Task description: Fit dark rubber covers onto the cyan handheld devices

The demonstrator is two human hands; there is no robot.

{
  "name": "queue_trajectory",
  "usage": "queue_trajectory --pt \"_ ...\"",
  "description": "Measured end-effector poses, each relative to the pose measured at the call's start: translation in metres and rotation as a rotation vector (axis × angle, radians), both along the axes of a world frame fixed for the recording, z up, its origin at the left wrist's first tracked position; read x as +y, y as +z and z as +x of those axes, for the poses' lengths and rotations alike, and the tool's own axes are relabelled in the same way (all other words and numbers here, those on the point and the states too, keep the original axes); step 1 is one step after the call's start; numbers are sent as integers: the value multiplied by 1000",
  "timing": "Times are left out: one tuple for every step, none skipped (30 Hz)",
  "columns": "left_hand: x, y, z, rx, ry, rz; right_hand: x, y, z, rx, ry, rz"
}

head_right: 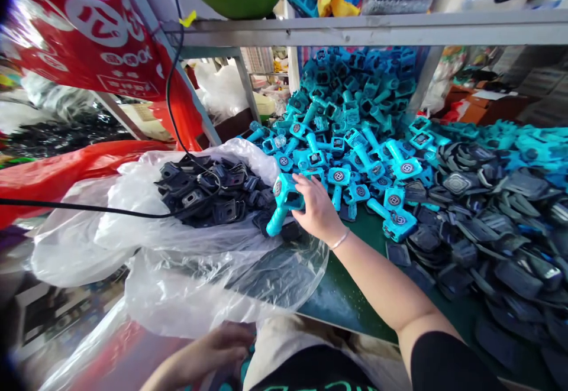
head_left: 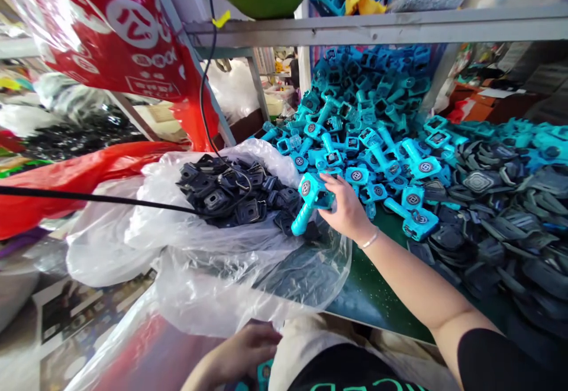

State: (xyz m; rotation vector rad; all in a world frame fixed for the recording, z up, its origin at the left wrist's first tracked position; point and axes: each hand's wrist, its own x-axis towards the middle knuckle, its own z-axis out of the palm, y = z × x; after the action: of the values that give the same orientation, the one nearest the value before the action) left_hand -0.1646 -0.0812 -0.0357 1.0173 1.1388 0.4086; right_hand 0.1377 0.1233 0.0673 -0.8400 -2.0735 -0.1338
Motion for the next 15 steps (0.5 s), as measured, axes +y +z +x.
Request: queue_trajectory --pt "8 20 4 -24 17 62 -17 6 4 44 71 67" --pt "16 40 9 -80 67 158 -35 11 6 63 130 107" --pt "23 58 17 -165 209 296 -53 14 5 51 178 119" --pt "30 72 27 -248 318 399 -70 16 3 17 227 121" --pt "37 83 38 -290 365 464 -85 15 0 -19 275 124" --pt "42 88 51 -296 379 500 -98 13 -5 -55 308 128" --pt "46 90 65 -269 388 520 -108 9 -8 -83 321 133" --pt "48 88 77 -223 394 530 -116 4 -11 -101 323 127" --pt "49 83 89 -186 418 541 -121 0 -13 -117 318 98" --pt "48 77 98 -173 452 550 -124 -3 -14 -137 315 49" --pt "46 71 105 -188 486 556 -125 -5 -14 -165 320 -5" --pt "44 65 109 -222 524 569 -126 -6 -13 -194 339 -51" --pt "41 60 111 -254 548 592 -125 -6 -12 -212 363 -71" --pt "39 56 111 -270 564 626 -125 -6 -12 -221 375 -66" --pt "37 53 109 -265 572 677 -125 -7 -13 -216 377 -38"
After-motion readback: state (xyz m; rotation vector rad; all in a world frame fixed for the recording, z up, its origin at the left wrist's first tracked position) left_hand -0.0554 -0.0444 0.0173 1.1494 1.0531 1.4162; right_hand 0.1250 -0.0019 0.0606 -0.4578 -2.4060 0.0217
